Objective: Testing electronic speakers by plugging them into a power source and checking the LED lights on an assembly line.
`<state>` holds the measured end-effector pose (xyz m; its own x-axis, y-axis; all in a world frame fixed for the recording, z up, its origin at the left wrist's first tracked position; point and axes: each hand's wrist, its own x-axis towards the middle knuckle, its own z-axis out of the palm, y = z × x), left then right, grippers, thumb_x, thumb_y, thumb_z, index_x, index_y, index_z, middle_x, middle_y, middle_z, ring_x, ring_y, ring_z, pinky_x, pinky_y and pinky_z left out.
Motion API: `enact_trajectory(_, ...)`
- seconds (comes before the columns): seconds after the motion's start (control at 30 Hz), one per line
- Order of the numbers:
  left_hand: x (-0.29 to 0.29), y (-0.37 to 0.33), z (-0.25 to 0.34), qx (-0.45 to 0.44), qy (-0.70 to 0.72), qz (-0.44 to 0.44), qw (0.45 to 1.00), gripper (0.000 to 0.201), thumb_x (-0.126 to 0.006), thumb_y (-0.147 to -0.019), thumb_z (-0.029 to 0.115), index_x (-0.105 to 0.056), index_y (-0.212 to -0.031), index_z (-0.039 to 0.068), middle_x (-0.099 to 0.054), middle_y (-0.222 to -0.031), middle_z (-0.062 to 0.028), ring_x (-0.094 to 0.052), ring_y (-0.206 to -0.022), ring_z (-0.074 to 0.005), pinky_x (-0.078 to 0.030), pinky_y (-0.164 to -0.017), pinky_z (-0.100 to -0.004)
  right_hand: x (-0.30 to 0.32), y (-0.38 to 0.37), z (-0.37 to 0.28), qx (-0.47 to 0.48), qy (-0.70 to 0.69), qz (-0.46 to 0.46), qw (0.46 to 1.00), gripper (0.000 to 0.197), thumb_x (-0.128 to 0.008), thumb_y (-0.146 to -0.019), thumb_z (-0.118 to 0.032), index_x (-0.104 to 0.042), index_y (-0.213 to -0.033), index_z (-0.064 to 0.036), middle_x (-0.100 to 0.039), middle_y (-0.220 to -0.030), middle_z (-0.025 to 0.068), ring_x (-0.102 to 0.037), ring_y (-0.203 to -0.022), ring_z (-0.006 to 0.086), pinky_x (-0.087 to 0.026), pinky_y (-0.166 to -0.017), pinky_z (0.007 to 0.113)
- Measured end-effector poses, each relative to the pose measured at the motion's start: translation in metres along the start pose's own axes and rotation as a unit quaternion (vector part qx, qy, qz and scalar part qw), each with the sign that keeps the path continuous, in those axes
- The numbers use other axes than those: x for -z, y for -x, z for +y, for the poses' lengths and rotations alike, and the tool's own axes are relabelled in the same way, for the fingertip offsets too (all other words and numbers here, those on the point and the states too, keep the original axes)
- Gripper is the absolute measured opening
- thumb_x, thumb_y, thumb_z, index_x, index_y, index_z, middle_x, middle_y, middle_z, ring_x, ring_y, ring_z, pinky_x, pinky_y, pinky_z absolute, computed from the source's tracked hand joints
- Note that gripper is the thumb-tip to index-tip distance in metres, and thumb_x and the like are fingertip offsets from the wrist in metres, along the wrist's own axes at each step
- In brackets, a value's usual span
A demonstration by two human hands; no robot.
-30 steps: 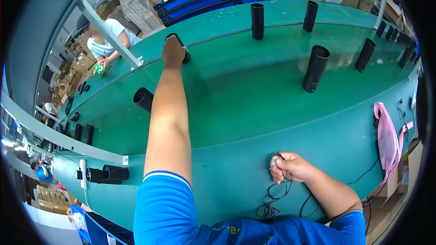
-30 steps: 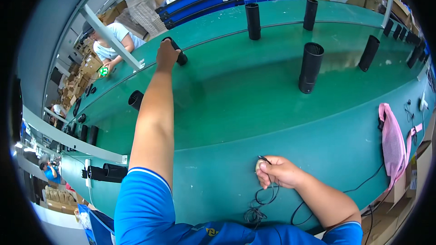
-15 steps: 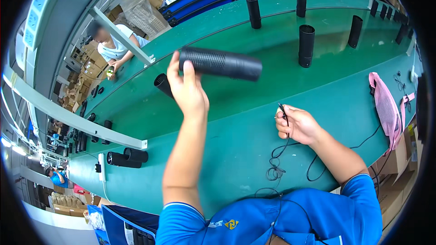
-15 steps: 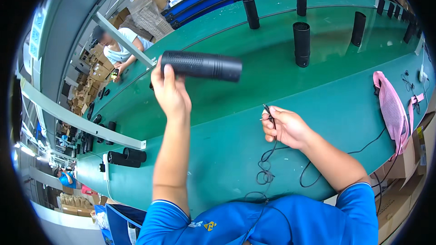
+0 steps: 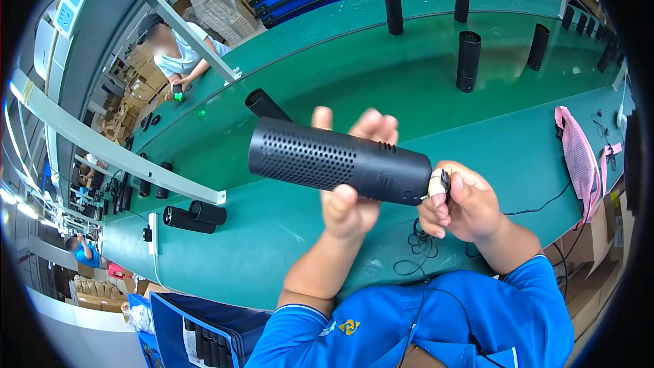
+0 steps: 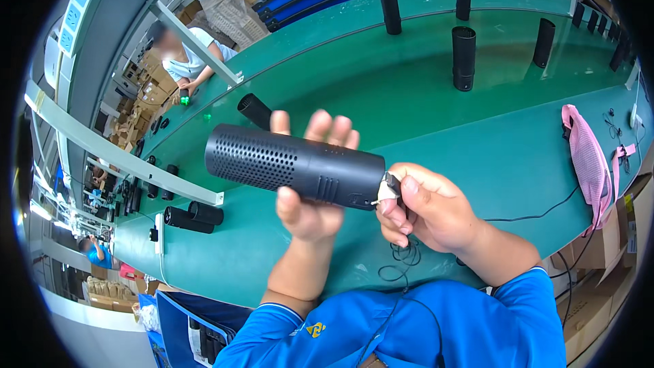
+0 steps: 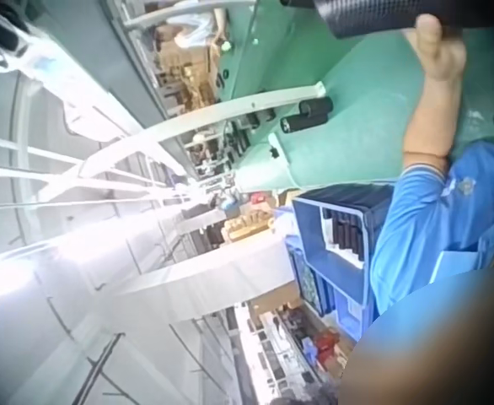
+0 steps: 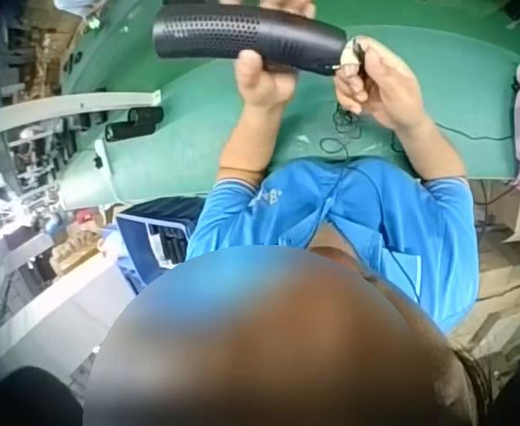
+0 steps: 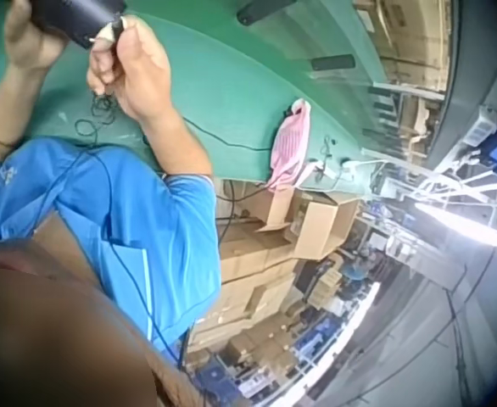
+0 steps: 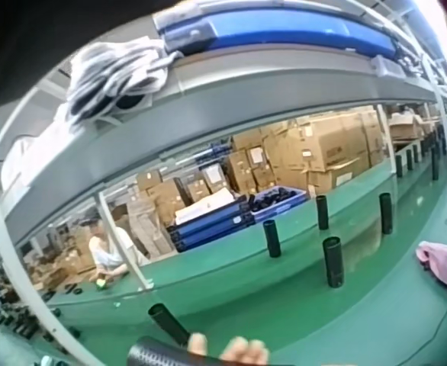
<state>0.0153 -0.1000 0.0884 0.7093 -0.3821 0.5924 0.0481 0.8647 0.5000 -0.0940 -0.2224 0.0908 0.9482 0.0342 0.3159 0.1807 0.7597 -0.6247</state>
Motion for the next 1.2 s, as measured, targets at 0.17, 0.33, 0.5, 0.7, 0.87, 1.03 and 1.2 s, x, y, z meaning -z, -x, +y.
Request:
enact_trajectory(0.17, 0.006, 0.013, -0.002, 0.084, -0.009, 0.094, 0.992, 0.065, -0.058, -0.082, 0.027, -0.026, -0.136, 0.009, -0.05, -0.118, -0.0166, -0.05, -0.113, -0.0345, -0.037, -0.101, -0.0465, 0.006, 0.003, -0.012, -0.075, 0.254, 0.041, 0.964, 0.025, -0.045, -0.096, -0.022, -0.054, -0.085, -0.0012, -0.053, -0.067, 0.0064, -0.044, -0.052, 0.0102, -0.037, -0.047, 0.023)
enact_trajectory(0.33, 0.001, 0.013, 0.0, 0.066, -0.115, 0.082, 0.988, 0.069, -0.056, -0.082, 0.03, -0.022, -0.139, 0.013, -0.049, -0.118, -0.0158, -0.052, -0.11, -0.0345, -0.039, -0.099, -0.0491, 0.01, 0.001, -0.018, -0.086, 0.422, 0.079, 0.899, 0.025, -0.046, -0.093, -0.018, -0.058, -0.077, -0.0035, -0.051, -0.062, 0.002, -0.042, -0.051, 0.0097, -0.035, -0.048, 0.024)
enact_trajectory(0.5, 0.005, 0.015, -0.003, 0.013, -0.132, 0.014, 0.991, 0.077, -0.061, -0.077, 0.021, -0.018, -0.14, 0.01, -0.045, -0.12, -0.0165, -0.051, -0.109, -0.0351, -0.04, -0.097, -0.0472, 0.006, -0.001, -0.027, -0.077, 0.483, 0.075, 0.869, 0.024, -0.048, -0.091, -0.015, -0.058, -0.072, -0.0034, -0.049, -0.058, 0.0013, -0.04, -0.048, 0.0102, -0.032, -0.048, 0.025)
enact_trajectory(0.7, 0.011, 0.019, -0.004, -0.01, -0.166, -0.046, 0.985, 0.086, -0.065, -0.073, 0.015, -0.013, -0.142, 0.009, -0.043, -0.121, -0.0163, -0.052, -0.107, -0.0349, -0.04, -0.095, -0.0467, 0.006, 0.0, -0.037, -0.069, 0.544, 0.039, 0.836, 0.023, -0.05, -0.089, -0.012, -0.056, -0.069, -0.0028, -0.049, -0.058, 0.0036, -0.041, -0.049, 0.0136, -0.032, -0.049, 0.028)
enact_trajectory(0.87, 0.012, 0.021, -0.007, -0.022, -0.168, -0.067, 0.983, 0.083, -0.067, -0.072, 0.016, -0.019, -0.14, 0.008, -0.045, -0.12, -0.0154, -0.053, -0.105, -0.0344, -0.042, -0.094, -0.0458, 0.003, 0.004, -0.034, -0.006, 0.606, 0.028, 0.795, 0.022, -0.051, -0.087, -0.01, -0.053, -0.066, -0.0029, -0.049, -0.058, 0.0062, -0.042, -0.051, 0.0192, -0.035, -0.051, 0.031)
enact_trajectory(1.03, 0.008, 0.021, -0.004, -0.033, -0.276, -0.086, 0.957, 0.095, -0.077, -0.068, 0.029, -0.018, -0.141, 0.015, -0.048, -0.113, -0.0155, -0.055, -0.101, -0.0338, -0.044, -0.092, -0.0478, 0.003, 0.004, -0.04, -0.049, 0.652, 0.002, 0.757, 0.022, -0.051, -0.086, -0.008, -0.049, -0.064, -0.0029, -0.05, -0.059, 0.0083, -0.043, -0.054, 0.0246, -0.037, -0.053, 0.035)
enact_trajectory(1.2, 0.009, 0.012, -0.005, -0.161, -0.366, -0.234, 0.886, 0.05, -0.067, -0.071, 0.011, -0.045, -0.115, 0.004, -0.055, -0.106, -0.0148, -0.056, -0.099, -0.0333, -0.045, -0.09, -0.0441, 0.005, 0.004, -0.037, -0.021, 0.71, -0.007, 0.704, 0.022, -0.052, -0.086, -0.009, -0.048, -0.065, -0.0027, -0.05, -0.06, 0.0093, -0.045, -0.055, 0.0268, -0.038, -0.054, 0.036)
